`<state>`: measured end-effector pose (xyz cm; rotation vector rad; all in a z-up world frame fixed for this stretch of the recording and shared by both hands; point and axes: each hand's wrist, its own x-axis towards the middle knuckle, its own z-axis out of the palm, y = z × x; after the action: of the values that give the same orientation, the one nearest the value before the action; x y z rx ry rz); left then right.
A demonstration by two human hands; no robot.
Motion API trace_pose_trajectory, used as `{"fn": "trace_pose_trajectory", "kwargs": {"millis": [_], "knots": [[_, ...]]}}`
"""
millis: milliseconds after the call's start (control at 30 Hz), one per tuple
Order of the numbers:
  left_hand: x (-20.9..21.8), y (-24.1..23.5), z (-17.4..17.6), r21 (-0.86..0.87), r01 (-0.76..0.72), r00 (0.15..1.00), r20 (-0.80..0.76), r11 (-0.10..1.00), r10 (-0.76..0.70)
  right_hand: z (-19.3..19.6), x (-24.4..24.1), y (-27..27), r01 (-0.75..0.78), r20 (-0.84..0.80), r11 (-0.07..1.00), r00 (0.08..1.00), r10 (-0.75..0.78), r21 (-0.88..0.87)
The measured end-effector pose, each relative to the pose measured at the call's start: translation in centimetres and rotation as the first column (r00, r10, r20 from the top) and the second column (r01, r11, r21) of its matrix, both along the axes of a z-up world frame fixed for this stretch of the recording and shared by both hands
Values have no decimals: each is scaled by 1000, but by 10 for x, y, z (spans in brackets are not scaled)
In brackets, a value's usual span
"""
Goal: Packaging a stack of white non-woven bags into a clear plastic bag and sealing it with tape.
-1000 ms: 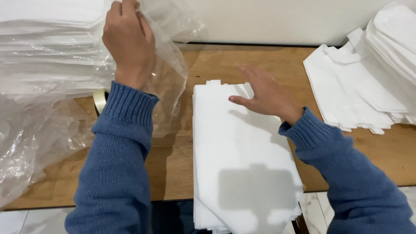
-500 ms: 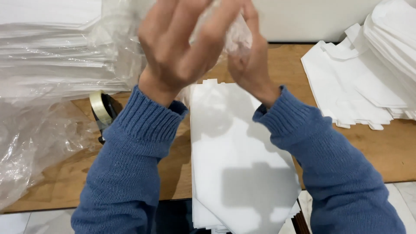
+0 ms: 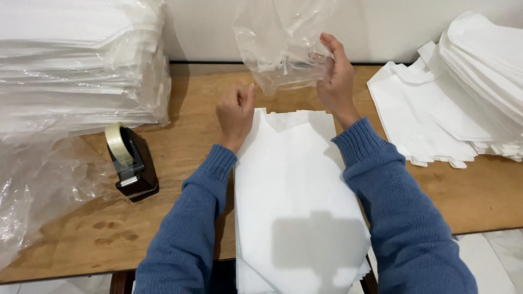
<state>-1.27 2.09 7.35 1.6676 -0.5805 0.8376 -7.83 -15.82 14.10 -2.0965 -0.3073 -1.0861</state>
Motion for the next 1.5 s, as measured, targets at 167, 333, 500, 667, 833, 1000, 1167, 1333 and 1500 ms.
{"fn": "trace_pose_trajectory", "kwargs": {"millis": [167,333,500,667,833,1000,1167,1333,1500], "knots": [[-36,-25,12,207,279,902,278,938,-330,-1,3,-2,15,57,990,998,-7,-138],[-12,-48,22,368,45,884,419,929,-208,0,2,3,61,106,952,994,-30,-299],[89,-13,-16,667,3,997,-57,745,48,-6,0,-42,206,158,936,973,-166,-286],[28,18,50,169,238,845,-522,956,-118,-15,-3,-59,350,2,919,935,-356,-181],[36,13,43,-56,324,759,-580,944,-295,-22,-4,-59,433,-138,901,891,-433,-35],[48,14,30,-78,291,721,-637,953,-273,-49,4,-79,613,-53,749,764,-643,-251],[47,20,37,-216,337,624,-678,916,-389,-43,-4,-73,536,-146,832,820,-553,-140],[50,22,35,-256,315,650,-643,914,-405,-26,-10,-53,465,-376,870,845,-381,162],[71,24,-7,-306,349,691,-554,886,-464,-54,3,-74,416,-335,878,883,-328,236]]}}
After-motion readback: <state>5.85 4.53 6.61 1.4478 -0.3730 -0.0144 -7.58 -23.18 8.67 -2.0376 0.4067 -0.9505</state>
